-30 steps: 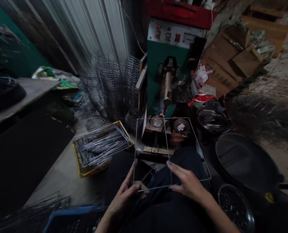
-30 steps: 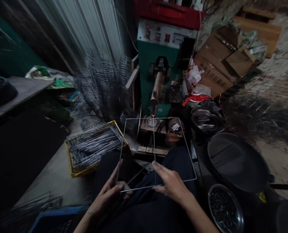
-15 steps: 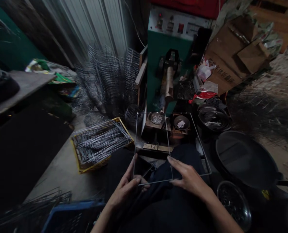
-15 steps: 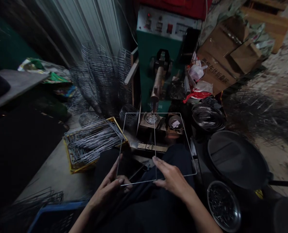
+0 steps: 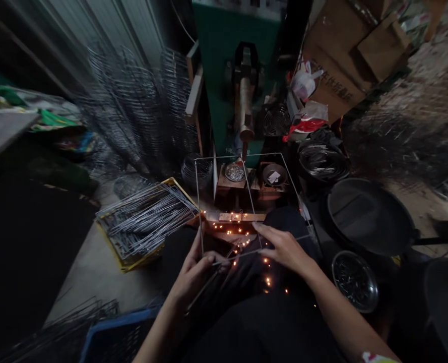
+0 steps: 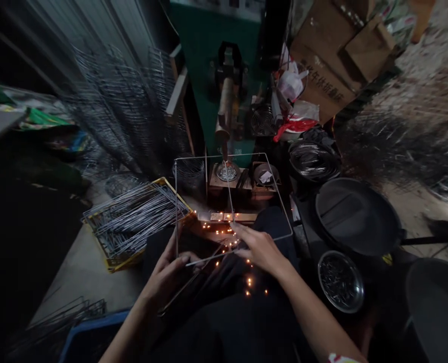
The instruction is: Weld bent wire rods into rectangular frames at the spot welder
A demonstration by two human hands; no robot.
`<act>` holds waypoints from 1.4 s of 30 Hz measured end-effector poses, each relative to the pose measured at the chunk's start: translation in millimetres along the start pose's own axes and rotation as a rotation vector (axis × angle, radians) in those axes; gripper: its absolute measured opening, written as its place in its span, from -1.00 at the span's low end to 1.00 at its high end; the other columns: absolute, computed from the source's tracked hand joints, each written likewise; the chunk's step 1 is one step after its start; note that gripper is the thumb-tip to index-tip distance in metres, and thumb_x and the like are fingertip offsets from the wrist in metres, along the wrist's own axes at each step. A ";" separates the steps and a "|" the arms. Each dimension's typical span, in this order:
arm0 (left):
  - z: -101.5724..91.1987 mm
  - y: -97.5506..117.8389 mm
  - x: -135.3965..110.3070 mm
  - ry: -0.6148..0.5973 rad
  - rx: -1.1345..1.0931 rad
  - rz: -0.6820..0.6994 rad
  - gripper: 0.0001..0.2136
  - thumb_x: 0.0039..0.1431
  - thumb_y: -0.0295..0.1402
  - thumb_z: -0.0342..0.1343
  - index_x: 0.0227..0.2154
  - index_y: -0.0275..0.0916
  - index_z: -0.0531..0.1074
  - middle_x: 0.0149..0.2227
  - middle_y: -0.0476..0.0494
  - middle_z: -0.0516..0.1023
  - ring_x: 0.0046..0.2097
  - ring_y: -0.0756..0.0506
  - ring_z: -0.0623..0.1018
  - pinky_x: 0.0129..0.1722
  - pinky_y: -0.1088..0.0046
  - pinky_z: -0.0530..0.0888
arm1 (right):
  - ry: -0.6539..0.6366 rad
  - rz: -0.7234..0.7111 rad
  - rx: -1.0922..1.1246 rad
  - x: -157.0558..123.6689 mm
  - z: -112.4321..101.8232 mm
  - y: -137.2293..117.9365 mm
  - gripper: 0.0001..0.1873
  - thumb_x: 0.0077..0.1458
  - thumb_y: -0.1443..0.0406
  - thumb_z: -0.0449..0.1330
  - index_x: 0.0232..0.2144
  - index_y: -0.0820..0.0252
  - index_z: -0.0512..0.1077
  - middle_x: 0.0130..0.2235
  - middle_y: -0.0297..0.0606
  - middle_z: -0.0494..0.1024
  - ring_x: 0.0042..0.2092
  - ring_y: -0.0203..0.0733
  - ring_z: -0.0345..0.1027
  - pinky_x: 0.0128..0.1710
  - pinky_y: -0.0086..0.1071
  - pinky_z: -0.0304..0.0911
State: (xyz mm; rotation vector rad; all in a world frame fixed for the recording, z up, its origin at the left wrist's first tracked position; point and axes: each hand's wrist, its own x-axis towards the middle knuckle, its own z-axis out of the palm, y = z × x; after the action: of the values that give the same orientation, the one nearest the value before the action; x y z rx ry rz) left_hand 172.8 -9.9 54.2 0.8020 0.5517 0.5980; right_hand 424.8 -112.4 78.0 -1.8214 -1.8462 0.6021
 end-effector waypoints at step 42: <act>-51.2 97.7 229.9 -0.067 0.054 0.207 -0.10 0.13 -0.55 0.08 0.36 -0.16 -0.40 -0.41 -0.14 0.66 -0.39 -0.10 0.65 -0.39 0.46 0.55 | 0.477 -0.022 -0.219 217.7 -77.9 109.5 -0.36 0.00 0.02 0.32 0.08 0.17 0.41 -0.11 -0.09 0.58 -0.09 0.02 0.44 -0.06 -0.21 0.29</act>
State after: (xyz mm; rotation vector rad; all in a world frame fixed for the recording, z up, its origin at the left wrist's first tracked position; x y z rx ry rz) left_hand 273.9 224.1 50.0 0.9343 0.4275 0.7461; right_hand 558.2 105.9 78.6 -1.8730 -1.6452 -0.0529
